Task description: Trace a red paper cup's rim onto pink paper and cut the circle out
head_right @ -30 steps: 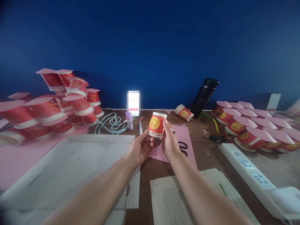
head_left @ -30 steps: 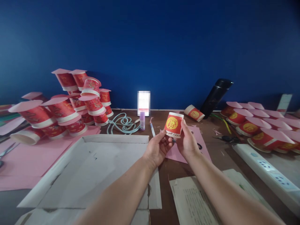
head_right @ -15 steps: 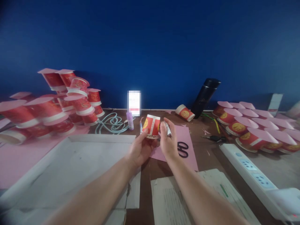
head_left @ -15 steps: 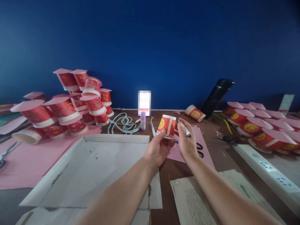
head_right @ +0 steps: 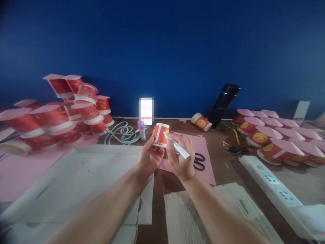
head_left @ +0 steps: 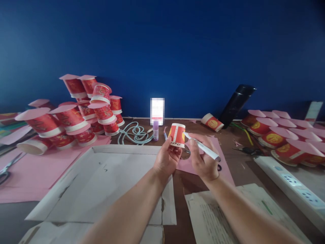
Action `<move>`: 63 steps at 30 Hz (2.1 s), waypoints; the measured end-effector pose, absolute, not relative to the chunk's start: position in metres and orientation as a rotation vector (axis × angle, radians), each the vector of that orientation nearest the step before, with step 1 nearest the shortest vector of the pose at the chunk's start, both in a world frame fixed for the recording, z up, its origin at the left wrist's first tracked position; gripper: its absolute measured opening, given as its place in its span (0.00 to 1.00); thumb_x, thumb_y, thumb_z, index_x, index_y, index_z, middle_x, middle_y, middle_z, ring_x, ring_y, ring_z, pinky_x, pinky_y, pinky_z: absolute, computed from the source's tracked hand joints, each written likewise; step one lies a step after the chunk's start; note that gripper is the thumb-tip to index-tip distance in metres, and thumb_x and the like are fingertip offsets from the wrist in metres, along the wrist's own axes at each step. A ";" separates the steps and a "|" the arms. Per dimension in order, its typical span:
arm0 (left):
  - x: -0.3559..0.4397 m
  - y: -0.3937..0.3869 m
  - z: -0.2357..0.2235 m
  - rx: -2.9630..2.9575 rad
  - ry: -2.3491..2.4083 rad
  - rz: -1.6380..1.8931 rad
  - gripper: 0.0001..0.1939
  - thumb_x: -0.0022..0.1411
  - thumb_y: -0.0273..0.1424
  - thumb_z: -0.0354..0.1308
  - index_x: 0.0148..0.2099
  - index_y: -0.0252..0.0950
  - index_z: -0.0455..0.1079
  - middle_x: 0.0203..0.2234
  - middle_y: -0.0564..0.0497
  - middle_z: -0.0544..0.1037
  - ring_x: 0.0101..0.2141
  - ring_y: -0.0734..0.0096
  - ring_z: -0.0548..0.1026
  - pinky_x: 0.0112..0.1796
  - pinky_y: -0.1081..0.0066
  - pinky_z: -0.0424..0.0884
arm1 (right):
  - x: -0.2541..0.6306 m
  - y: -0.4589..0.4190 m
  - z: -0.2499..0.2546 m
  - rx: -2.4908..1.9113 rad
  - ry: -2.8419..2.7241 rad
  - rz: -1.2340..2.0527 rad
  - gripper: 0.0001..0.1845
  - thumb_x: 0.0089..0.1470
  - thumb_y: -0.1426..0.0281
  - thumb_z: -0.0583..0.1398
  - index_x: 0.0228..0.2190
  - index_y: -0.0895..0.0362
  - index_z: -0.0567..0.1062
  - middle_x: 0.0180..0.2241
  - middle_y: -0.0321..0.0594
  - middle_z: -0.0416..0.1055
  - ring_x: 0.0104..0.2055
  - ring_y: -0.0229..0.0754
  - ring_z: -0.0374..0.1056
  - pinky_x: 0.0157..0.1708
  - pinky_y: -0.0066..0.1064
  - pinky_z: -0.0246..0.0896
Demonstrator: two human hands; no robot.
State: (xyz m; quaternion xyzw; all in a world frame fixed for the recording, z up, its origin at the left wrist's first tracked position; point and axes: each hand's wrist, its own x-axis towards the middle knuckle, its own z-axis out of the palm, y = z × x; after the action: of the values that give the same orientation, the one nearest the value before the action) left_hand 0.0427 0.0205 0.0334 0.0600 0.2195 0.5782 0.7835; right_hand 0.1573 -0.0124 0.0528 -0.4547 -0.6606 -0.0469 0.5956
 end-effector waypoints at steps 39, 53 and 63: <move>0.043 0.021 0.030 0.211 0.444 1.234 0.12 0.55 0.33 0.67 0.40 0.33 0.75 0.31 0.52 0.79 0.29 0.80 0.75 0.33 0.79 0.69 | 0.157 -0.006 0.049 -1.063 -1.619 -0.305 0.05 0.57 0.72 0.59 0.38 0.54 0.74 0.34 0.40 0.76 0.37 0.42 0.72 0.42 0.37 0.66; 0.044 0.021 0.031 0.220 0.448 1.231 0.11 0.55 0.33 0.66 0.40 0.33 0.75 0.32 0.51 0.79 0.29 0.79 0.74 0.34 0.78 0.69 | 0.157 -0.006 0.050 -1.061 -1.628 -0.307 0.05 0.57 0.72 0.60 0.37 0.55 0.74 0.34 0.40 0.76 0.38 0.42 0.72 0.42 0.38 0.66; 0.044 0.022 0.032 0.212 0.457 1.228 0.11 0.56 0.33 0.66 0.40 0.34 0.75 0.33 0.51 0.80 0.30 0.78 0.75 0.33 0.78 0.69 | 0.157 -0.006 0.052 -1.044 -1.639 -0.325 0.05 0.57 0.73 0.59 0.37 0.56 0.73 0.33 0.40 0.76 0.37 0.42 0.72 0.41 0.37 0.65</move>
State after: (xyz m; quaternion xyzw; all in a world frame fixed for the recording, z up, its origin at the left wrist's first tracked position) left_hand 0.0441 0.0216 0.0318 0.0983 0.2120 0.5701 0.7877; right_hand 0.1571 -0.0062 0.0519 -0.4416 -0.6933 -0.1373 0.5526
